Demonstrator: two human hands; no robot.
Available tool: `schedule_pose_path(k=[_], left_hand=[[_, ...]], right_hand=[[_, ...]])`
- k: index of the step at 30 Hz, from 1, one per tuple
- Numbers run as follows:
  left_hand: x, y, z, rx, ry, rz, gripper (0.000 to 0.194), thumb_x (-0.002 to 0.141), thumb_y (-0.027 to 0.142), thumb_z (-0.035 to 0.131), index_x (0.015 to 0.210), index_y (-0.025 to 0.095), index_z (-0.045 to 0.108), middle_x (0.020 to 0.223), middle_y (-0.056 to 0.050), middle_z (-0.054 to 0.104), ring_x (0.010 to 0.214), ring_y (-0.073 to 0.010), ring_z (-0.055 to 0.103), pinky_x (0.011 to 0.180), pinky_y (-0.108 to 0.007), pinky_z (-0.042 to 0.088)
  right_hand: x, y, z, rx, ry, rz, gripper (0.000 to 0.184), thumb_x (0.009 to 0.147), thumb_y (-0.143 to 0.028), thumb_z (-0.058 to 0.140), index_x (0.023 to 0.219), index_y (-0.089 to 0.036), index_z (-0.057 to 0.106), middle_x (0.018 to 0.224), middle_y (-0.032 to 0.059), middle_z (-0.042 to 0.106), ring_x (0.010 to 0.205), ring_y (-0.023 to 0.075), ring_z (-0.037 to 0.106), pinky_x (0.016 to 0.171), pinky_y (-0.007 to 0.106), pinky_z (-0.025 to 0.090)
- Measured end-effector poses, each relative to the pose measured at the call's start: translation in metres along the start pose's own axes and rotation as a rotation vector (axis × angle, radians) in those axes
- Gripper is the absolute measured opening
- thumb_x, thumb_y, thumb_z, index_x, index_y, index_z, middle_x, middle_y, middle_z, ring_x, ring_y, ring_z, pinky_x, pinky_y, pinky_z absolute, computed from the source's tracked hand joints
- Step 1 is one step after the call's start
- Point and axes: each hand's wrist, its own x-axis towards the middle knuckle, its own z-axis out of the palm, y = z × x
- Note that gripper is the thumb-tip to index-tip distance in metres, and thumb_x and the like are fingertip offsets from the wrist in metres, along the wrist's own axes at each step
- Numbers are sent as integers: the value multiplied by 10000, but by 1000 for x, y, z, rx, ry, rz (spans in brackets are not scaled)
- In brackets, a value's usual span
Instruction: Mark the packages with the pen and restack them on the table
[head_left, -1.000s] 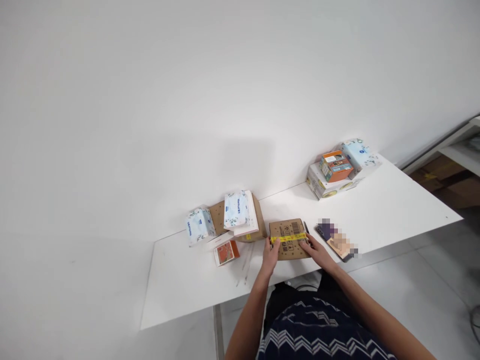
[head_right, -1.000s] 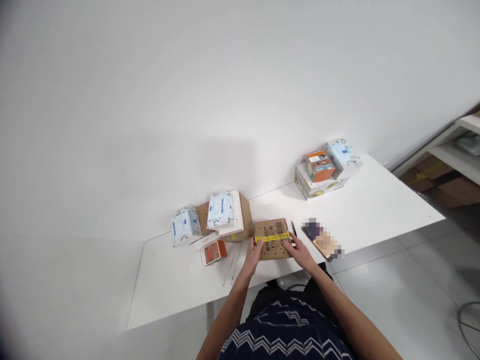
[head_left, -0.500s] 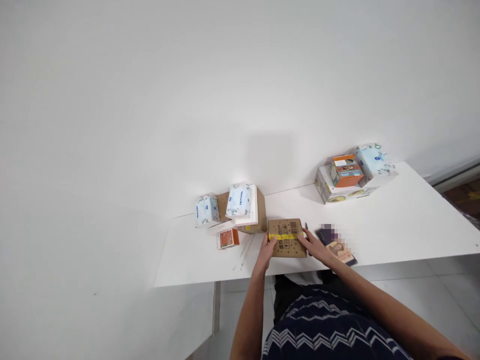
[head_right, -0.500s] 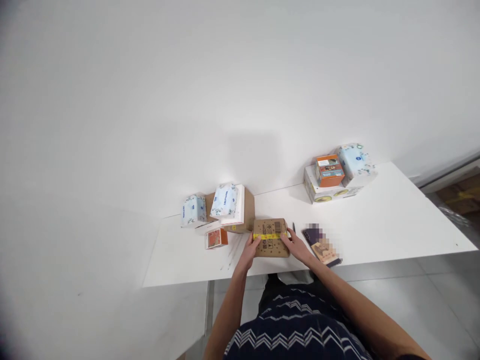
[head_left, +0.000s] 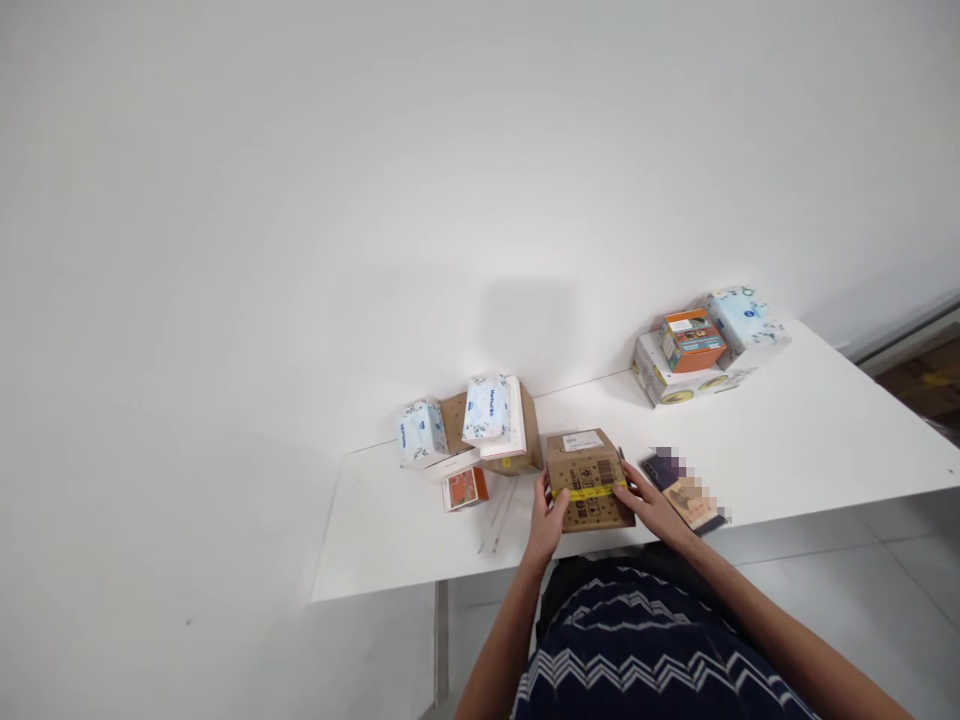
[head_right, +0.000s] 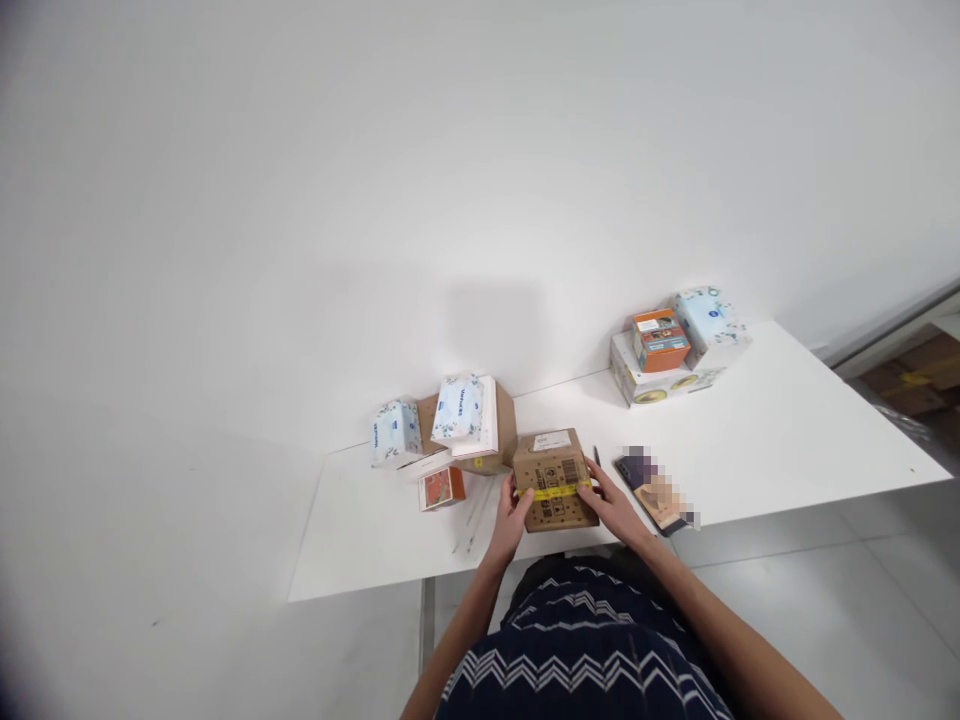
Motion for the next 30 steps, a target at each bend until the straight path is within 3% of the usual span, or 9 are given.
schedule_pose_path(k=[5,13,19,24,28,30], left_hand=[[-8,3,7,-11,67,0,537,797,561,602,1186,213,476,1260,-124,582,1145,-232,575,958,-365,461],[-14,-11,7,-14,152,-2,468,814,618,531,1015,196,514,1066,-96,637,1031,-217,610,894,-355,485],[-9,-42,8,43,220,-17,430,716,516,681,942,189,517,1006,-89,644,997,-229,617,892,-379,480],[-13,-51,10,101,237,-13,514,744,452,665,1151,195,486,1169,-130,606,1058,-239,602,936,-402,463],[-20,-45,10,380,283,237,518,783,388,628,1230,157,500,1267,-184,523,1226,-297,476,1069,-470,347],[-24,-39,11,514,229,387,426,800,352,607,1182,165,572,1270,-186,516,1260,-316,437,1097,-492,308]], right_hand=[[-9,-5,-4,-20,25,-9,643,772,-534,608,1360,-307,480,1375,74,542,1119,275,586,987,442,457],[-7,30,-6,-67,34,-87,653,758,-424,599,1371,-265,439,1399,91,496,1203,255,522,915,390,498],[4,50,-6,-376,137,-17,550,731,-252,480,1275,-238,558,1174,64,641,945,207,637,833,368,518],[18,54,-17,-537,142,68,378,821,-258,438,1150,-203,614,898,67,711,776,216,658,748,354,493],[38,59,-19,-710,138,122,230,823,-223,512,1011,-167,633,869,118,695,832,259,651,741,351,447],[45,64,-15,-773,127,132,207,818,-192,534,1000,-142,618,931,154,677,886,276,643,748,348,432]])
